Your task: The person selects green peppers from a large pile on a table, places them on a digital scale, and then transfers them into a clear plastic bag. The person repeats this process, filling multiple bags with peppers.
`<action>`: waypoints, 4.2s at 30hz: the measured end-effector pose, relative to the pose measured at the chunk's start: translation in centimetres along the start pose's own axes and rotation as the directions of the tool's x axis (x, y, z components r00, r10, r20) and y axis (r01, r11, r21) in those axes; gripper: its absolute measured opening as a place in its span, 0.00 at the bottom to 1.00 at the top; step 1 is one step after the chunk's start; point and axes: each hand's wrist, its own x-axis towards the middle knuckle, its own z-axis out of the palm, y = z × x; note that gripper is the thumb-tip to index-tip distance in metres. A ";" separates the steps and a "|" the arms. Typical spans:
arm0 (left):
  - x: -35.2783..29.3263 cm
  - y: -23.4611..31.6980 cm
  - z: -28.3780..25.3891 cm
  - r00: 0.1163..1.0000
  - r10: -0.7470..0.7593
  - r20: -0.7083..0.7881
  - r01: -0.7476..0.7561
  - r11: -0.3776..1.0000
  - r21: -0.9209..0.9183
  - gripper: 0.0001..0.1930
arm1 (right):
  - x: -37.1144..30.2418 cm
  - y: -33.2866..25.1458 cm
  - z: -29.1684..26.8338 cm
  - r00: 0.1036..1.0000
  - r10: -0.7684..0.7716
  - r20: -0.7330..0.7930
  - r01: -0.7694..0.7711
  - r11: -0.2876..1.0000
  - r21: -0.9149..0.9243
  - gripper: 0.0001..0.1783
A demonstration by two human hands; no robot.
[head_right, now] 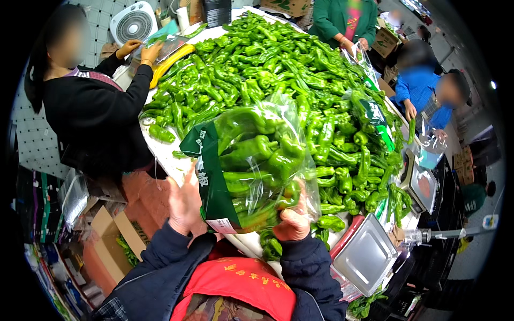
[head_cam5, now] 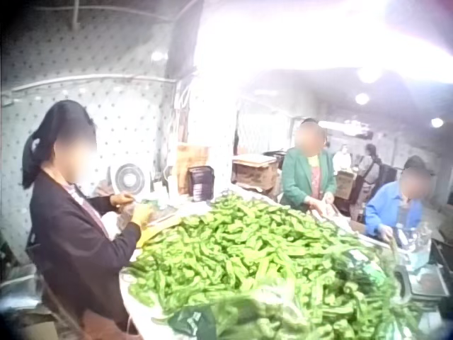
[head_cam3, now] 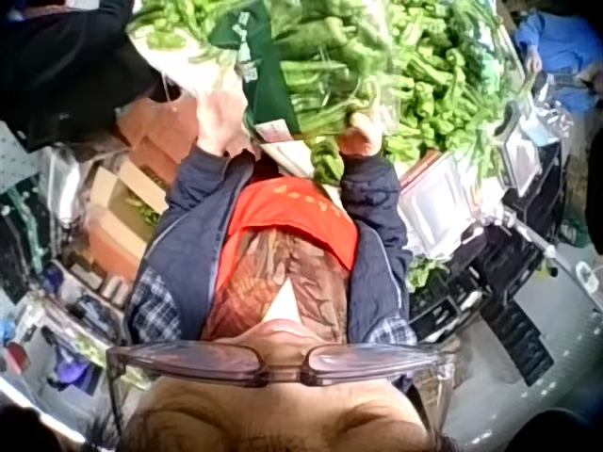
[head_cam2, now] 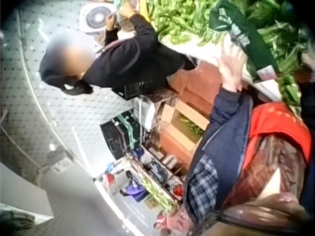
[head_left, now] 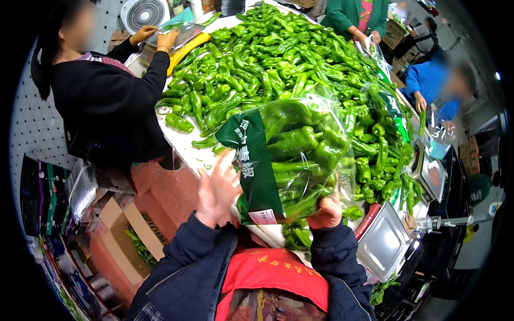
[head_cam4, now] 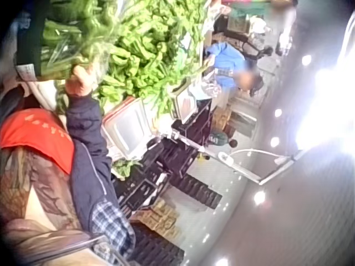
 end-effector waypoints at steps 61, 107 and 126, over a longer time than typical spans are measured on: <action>-23.6 -45.4 28.2 -0.191 -0.981 0.029 0.687 -0.113 0.718 0.22 | -104.3 -15.1 -27.9 -0.636 -0.441 -0.633 -0.404 0.889 -0.214 0.53; -3.4 -16.4 3.5 0.587 -0.786 0.195 0.794 0.606 0.054 0.21 | 17.8 -23.1 -13.9 0.799 -0.512 0.315 -0.148 -0.675 -0.722 0.41; -0.3 -17.8 6.2 0.507 -0.794 0.336 0.814 0.569 0.115 0.25 | 17.9 -22.2 -16.8 0.629 -0.634 0.450 0.066 -0.533 -0.844 0.14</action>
